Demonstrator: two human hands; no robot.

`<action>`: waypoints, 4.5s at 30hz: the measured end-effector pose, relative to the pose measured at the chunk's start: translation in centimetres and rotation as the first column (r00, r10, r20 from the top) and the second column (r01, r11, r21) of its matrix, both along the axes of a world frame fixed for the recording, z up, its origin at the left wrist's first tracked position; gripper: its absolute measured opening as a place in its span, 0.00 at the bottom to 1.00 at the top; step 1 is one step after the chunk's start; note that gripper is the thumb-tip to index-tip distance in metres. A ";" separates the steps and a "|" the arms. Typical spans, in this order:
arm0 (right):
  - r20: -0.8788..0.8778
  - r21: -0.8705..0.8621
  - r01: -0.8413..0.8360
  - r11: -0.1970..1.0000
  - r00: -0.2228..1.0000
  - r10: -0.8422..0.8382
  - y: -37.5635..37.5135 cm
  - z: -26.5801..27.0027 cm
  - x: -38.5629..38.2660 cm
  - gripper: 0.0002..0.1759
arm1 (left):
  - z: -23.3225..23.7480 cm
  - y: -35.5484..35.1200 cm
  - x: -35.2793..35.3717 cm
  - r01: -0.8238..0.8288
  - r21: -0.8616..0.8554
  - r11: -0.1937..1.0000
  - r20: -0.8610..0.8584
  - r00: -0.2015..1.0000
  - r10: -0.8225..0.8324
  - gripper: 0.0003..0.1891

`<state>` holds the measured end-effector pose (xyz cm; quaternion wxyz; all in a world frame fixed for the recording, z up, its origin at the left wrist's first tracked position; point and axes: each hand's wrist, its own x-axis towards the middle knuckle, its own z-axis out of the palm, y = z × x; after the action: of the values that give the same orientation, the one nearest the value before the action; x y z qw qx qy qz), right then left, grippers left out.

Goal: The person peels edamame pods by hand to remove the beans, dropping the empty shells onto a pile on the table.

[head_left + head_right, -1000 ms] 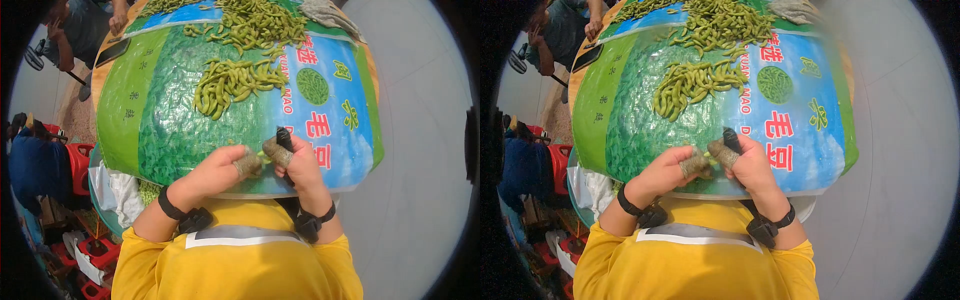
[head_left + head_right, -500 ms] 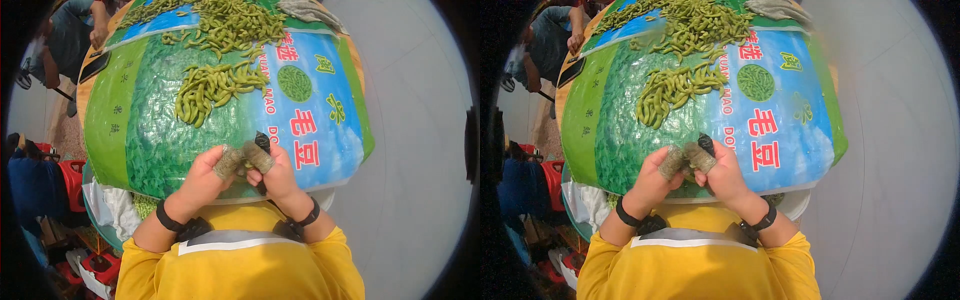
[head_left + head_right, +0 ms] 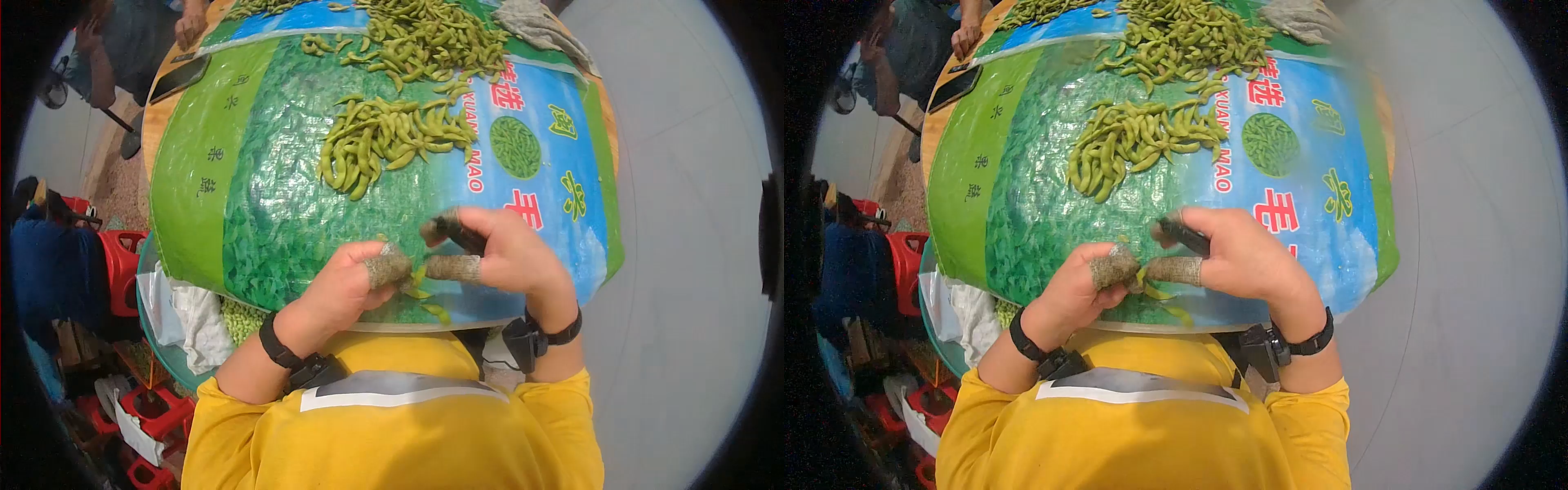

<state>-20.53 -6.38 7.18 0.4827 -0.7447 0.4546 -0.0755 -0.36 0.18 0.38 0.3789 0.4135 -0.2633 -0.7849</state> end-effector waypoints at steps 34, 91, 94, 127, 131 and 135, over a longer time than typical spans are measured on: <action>0.067 -0.382 0.176 0.907 0.984 -0.163 0.6 -3.9 4.9 0.16 | 0.2 -0.5 1.4 -0.292 -0.373 0.881 0.152 0.917 0.368 0.11; 0.420 0.769 0.076 0.635 0.688 -0.591 6.2 -3.3 1.3 0.18 | 1.4 0.1 1.1 0.389 -0.486 0.782 0.580 0.813 -0.043 0.10; 0.429 0.600 0.158 0.784 0.764 -0.483 6.5 -3.3 1.6 0.18 | 1.6 0.0 0.8 0.530 -0.581 0.618 0.775 0.593 0.221 0.09; 0.238 -0.284 0.323 0.903 0.936 -0.260 4.7 -4.6 3.0 0.17 | -0.7 -1.2 -1.9 -0.182 -0.012 0.983 -0.233 0.957 0.174 0.09; 0.358 -0.078 0.481 0.873 0.831 -0.426 4.4 -4.8 1.7 0.14 | 0.0 -1.2 -1.0 -0.186 -0.005 0.983 -0.177 0.967 0.182 0.09; 0.317 -0.025 0.464 0.886 0.844 -0.433 4.3 -5.1 1.2 0.13 | -0.1 -1.3 -1.1 -0.095 0.026 0.995 -0.281 0.955 0.099 0.11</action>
<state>-19.36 -2.08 2.13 0.4774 -0.6205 0.5323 -0.3222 -1.42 -1.11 0.31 0.4480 0.3123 -0.1814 -0.8178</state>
